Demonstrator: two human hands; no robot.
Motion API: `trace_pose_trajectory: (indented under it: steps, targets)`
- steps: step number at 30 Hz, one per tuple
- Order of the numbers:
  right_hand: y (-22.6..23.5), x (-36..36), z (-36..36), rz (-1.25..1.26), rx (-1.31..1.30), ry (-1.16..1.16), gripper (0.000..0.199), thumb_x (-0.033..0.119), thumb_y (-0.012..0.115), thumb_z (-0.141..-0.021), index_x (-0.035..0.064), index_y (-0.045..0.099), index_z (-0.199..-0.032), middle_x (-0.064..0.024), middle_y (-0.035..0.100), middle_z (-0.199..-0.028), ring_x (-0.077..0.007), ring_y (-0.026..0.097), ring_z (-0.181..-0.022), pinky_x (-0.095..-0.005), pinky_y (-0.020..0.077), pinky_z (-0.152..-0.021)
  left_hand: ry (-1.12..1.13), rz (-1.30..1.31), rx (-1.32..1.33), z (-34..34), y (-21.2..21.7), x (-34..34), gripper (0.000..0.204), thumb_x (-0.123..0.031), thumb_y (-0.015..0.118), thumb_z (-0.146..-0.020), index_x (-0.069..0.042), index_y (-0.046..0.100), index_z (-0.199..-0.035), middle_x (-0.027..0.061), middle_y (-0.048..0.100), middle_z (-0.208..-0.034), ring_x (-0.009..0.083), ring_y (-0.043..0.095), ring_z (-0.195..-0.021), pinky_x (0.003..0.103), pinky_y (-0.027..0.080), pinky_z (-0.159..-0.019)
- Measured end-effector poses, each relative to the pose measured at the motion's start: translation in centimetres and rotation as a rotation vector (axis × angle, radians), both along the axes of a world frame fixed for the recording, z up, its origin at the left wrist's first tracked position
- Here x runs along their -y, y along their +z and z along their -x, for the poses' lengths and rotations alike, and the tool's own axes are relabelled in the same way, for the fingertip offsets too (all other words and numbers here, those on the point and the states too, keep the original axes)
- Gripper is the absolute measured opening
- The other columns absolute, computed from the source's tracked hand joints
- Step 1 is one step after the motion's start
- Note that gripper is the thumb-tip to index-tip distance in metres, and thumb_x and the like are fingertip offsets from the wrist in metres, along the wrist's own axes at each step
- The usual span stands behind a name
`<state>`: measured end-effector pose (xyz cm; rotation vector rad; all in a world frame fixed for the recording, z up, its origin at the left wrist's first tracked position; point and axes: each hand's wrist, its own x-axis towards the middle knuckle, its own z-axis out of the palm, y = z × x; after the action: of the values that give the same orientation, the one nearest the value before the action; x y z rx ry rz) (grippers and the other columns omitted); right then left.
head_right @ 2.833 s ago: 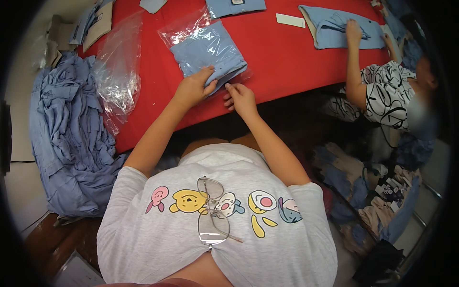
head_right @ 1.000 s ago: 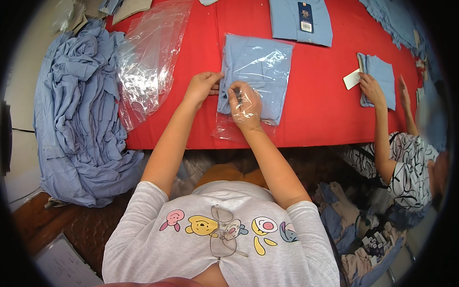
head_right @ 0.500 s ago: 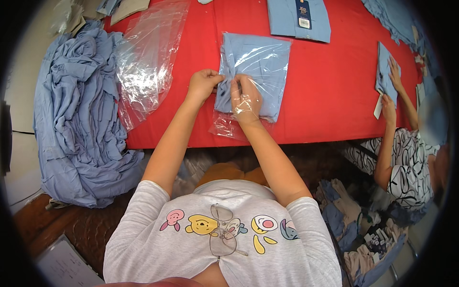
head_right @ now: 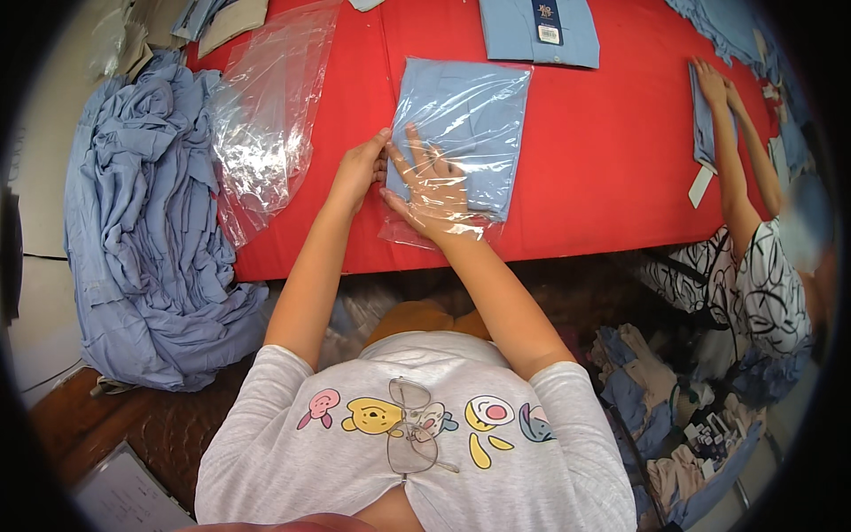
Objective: The person places folded blue shirts into clear plastic bags, smooths the bags, and places the packed shirts onto a stack.
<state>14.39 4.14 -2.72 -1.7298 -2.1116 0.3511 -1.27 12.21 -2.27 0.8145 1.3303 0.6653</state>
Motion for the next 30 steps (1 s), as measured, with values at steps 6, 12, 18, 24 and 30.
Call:
trace_pose_trajectory:
  steps: [6,12,18,24,30]
  targets:
    - [-3.3,0.6,-1.4,-0.02,0.105,0.088,0.082,0.049,0.07,-0.099,0.0144,0.043,-0.168,-0.0155,0.028,-0.179,-0.0429,0.041,-0.154,-0.0598,0.0314,-0.124,-0.182,-0.305,-0.594,-1.7,1.7,0.2,0.043,-0.027,0.077,-0.099,-0.004,0.068,-0.134,0.0114,0.073,-0.118,0.0255,0.072,-0.095,0.042,0.058,-0.084]
    - [-1.9,1.7,-2.2,-0.074,0.005,-0.223,0.098,0.047,0.07,-0.099,-0.0093,0.028,-0.168,-0.0338,0.02,-0.176,-0.0475,0.016,-0.166,-0.0621,0.0088,-0.133,-0.45,-1.123,-0.922,-5.0,1.4,-1.0,0.06,-0.018,0.062,-0.106,-0.014,0.047,-0.164,0.0171,0.036,-0.173,0.0365,0.032,-0.161,0.055,0.029,-0.129]
    - [-3.2,1.6,-3.9,-0.103,-0.057,-0.222,0.096,0.04,0.068,-0.102,-0.0127,0.022,-0.168,-0.0356,0.018,-0.176,-0.0505,0.015,-0.166,-0.0647,0.0114,-0.132,-0.53,-1.084,-0.866,-6.9,-2.3,-1.4,0.062,-0.033,0.051,-0.113,-0.014,0.037,-0.171,0.0171,0.023,-0.181,0.04,0.019,-0.167,0.058,0.017,-0.135]
    - [-3.4,-0.5,-5.5,-0.117,-0.188,0.039,0.099,0.035,0.073,-0.095,-0.0107,0.024,-0.168,-0.0331,0.024,-0.175,-0.0506,0.018,-0.165,-0.0627,0.0157,-0.133,-0.456,-1.089,-0.858,-6.8,-3.4,-1.2,0.063,-0.034,0.05,-0.114,-0.011,0.037,-0.171,0.0176,0.024,-0.18,0.0407,0.02,-0.167,0.058,0.018,-0.134]
    - [-2.7,-2.2,-7.3,-0.053,-0.027,-0.234,0.125,0.067,0.077,-0.083,-0.0091,0.026,-0.168,-0.0331,0.015,-0.178,-0.0525,0.011,-0.166,-0.0662,0.0097,-0.132,-0.465,-1.078,-0.938,-6.8,-3.4,-1.5,0.063,-0.033,0.053,-0.112,-0.009,0.04,-0.169,0.0176,0.026,-0.18,0.0408,0.022,-0.166,0.059,0.018,-0.134]
